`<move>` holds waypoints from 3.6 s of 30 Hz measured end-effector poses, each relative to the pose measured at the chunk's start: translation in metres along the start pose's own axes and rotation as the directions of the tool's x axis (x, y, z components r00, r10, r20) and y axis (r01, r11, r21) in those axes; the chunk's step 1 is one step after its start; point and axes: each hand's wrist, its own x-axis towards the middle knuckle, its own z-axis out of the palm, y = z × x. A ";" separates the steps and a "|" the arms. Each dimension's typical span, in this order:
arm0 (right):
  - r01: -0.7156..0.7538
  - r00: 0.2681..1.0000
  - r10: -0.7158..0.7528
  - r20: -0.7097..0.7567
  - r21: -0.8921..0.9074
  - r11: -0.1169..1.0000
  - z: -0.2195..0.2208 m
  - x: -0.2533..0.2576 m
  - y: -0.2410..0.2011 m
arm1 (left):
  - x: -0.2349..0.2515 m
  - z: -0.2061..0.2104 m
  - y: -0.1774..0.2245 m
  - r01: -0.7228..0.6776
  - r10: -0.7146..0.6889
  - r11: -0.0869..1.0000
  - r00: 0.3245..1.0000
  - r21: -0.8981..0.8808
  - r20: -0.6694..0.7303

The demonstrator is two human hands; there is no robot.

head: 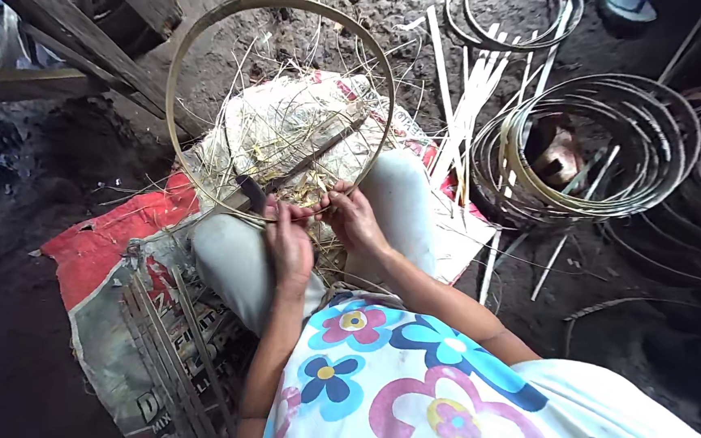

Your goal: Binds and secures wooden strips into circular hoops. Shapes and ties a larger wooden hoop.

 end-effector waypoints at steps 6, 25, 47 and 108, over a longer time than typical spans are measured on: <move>-0.011 0.998 0.022 0.066 -0.163 0.987 -0.010 -0.008 0.012 | -0.007 -0.006 -0.017 0.012 -0.015 0.994 1.000 0.110 0.027; -0.040 0.995 0.059 0.079 -0.230 0.972 -0.018 -0.004 -0.001 | -0.004 -0.011 -0.013 0.026 -0.031 0.991 0.999 0.131 0.035; -0.024 0.999 0.026 0.043 -0.040 0.999 -0.021 -0.007 -0.006 | -0.001 -0.007 -0.001 -0.038 0.034 0.996 0.998 0.075 0.053; 0.011 0.997 -0.001 0.078 -0.126 0.992 -0.013 0.000 0.010 | -0.004 0.002 -0.029 -0.049 0.050 0.996 0.999 0.077 -0.014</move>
